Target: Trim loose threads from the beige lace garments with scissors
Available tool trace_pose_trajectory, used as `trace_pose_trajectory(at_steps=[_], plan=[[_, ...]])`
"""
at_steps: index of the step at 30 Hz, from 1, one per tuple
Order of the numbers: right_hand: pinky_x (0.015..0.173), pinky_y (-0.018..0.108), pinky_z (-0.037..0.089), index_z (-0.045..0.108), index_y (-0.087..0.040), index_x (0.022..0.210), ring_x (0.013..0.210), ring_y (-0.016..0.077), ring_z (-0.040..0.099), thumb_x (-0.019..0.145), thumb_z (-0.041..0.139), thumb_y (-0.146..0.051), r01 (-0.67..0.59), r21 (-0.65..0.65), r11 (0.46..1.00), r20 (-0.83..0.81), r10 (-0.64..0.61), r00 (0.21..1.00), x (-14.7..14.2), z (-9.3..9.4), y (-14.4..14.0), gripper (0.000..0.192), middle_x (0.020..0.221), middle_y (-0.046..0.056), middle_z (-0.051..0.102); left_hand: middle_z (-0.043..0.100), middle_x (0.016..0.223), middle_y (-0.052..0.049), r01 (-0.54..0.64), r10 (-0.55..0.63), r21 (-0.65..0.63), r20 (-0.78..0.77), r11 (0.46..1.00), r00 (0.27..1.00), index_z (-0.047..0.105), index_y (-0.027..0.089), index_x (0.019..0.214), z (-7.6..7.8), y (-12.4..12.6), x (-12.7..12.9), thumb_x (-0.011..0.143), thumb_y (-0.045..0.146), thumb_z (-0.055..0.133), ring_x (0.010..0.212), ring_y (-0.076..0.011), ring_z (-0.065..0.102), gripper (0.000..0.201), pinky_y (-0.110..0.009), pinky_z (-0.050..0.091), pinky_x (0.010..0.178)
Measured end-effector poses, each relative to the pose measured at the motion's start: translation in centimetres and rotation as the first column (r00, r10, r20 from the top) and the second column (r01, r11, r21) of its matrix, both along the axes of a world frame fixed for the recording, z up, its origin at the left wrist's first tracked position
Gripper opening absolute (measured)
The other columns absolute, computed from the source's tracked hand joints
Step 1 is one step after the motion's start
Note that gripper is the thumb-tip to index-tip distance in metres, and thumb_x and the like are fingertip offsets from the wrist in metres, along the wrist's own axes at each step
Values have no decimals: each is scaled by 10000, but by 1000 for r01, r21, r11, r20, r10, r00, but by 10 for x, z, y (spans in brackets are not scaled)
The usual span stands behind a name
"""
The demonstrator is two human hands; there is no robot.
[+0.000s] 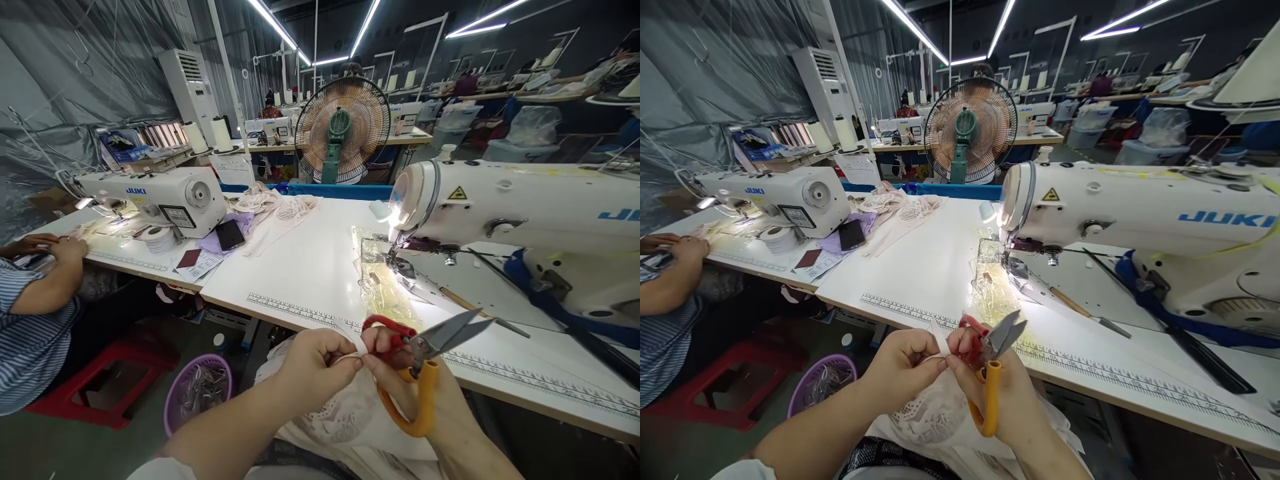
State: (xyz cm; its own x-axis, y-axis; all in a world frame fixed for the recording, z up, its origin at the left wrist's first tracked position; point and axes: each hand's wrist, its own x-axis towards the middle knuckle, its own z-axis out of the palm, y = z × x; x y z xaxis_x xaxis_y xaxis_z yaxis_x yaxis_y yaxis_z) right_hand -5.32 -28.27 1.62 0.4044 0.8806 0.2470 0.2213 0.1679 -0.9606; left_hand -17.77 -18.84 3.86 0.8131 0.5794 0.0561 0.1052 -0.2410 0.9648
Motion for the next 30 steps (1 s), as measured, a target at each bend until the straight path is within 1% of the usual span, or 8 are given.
trace_pose_trajectory(at_steps=[4,7,10,14,17,21,26,30], plan=[[644,263,455,455,-223,784,737,162,530,789,605,-340,-15,-39,999,22,16,1000,3,4,-2,191,826,24,533,334,492,48,-16,12,94,47,995,999,390,169,521,0,1,-1,705,225,518,489,-80,307,231,-218,244,476],[640,276,445,464,-232,916,787,181,516,800,567,-408,-161,-112,981,163,178,970,19,10,-9,235,879,29,524,318,500,50,1,-4,104,30,995,1000,350,175,516,1,3,-4,693,203,508,496,-80,298,239,-219,243,481],[548,259,388,450,-218,818,646,152,433,725,611,-502,-218,-352,910,409,359,839,43,13,-21,340,753,-9,473,287,500,57,36,-35,33,-17,999,999,340,180,523,2,8,-8,696,207,509,483,-75,269,243,-215,227,461],[505,238,320,398,-215,712,586,141,395,679,632,-533,-79,-565,821,579,462,672,62,12,-35,396,672,-25,452,314,505,58,63,-64,-26,-54,998,996,407,173,551,3,14,-13,702,221,522,473,-71,279,196,-206,227,445],[500,239,302,381,-217,691,573,150,410,683,612,-574,-20,-588,808,636,477,607,61,14,-38,426,651,-19,461,341,520,54,100,-103,-56,-62,993,993,417,165,548,4,17,-13,694,214,534,481,-65,293,193,-197,231,447],[515,253,302,371,-214,678,569,157,425,689,590,-634,16,-583,812,683,480,551,53,22,-35,473,653,-4,481,352,496,59,144,-163,-183,-97,973,982,423,161,550,5,19,-11,688,235,554,441,-50,287,205,-187,206,413],[510,259,288,429,-211,683,562,165,430,670,607,-651,22,-589,808,681,482,551,52,27,-34,474,647,5,499,374,495,58,155,-197,-290,-122,944,973,441,154,548,8,23,-12,676,246,588,411,-39,293,215,-174,204,386],[478,252,261,401,-218,625,523,155,405,655,613,-646,24,-587,809,668,467,580,53,27,-34,479,606,1,498,376,476,63,176,-231,-372,-107,911,967,467,149,559,8,26,-12,672,255,614,398,-34,283,213,-171,199,379]])
